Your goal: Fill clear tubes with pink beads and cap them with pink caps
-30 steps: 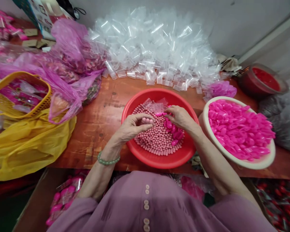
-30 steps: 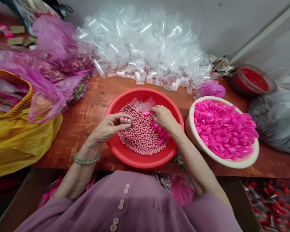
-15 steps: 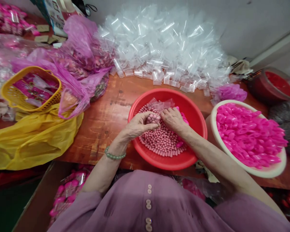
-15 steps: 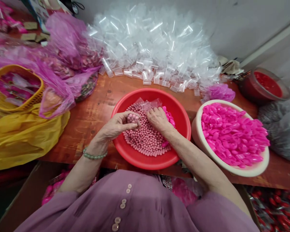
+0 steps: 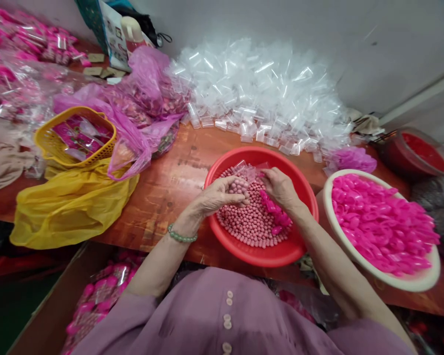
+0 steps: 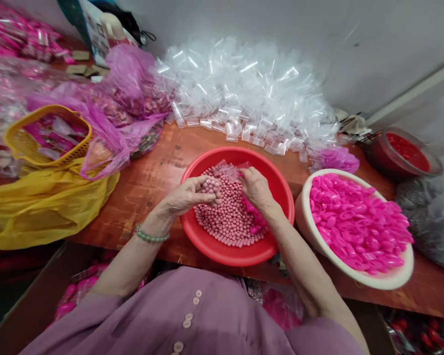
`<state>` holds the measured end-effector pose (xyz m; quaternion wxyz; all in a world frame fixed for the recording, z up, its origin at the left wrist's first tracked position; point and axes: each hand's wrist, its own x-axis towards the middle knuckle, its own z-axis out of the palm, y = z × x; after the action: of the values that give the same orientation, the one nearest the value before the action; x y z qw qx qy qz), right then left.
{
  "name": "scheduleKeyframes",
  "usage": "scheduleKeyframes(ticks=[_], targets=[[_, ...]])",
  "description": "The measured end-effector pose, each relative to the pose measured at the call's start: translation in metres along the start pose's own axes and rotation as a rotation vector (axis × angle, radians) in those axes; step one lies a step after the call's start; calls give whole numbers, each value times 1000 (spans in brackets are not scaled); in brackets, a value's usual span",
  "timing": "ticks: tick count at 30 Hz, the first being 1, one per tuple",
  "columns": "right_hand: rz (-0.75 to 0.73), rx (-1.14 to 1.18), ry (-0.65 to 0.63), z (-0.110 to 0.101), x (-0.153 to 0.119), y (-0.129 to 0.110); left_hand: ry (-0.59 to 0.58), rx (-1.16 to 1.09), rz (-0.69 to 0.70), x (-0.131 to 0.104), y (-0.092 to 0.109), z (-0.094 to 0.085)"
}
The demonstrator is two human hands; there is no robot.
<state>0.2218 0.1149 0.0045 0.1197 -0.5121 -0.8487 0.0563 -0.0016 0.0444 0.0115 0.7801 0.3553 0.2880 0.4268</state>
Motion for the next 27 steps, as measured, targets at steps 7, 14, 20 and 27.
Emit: scheduleKeyframes(ticks=[7, 14, 20, 27], targets=[[226, 1016, 326, -17, -11, -41, 38, -43, -60, 3, 3, 3], [183, 1075, 275, -12, -26, -72, 119, -99, -83, 3, 8, 6], [139, 1063, 448, -13, -24, -71, 151, -61, -119, 4, 8, 9], [15, 1188, 364, -6, -28, -81, 181, -149, -49, 8, 7, 7]])
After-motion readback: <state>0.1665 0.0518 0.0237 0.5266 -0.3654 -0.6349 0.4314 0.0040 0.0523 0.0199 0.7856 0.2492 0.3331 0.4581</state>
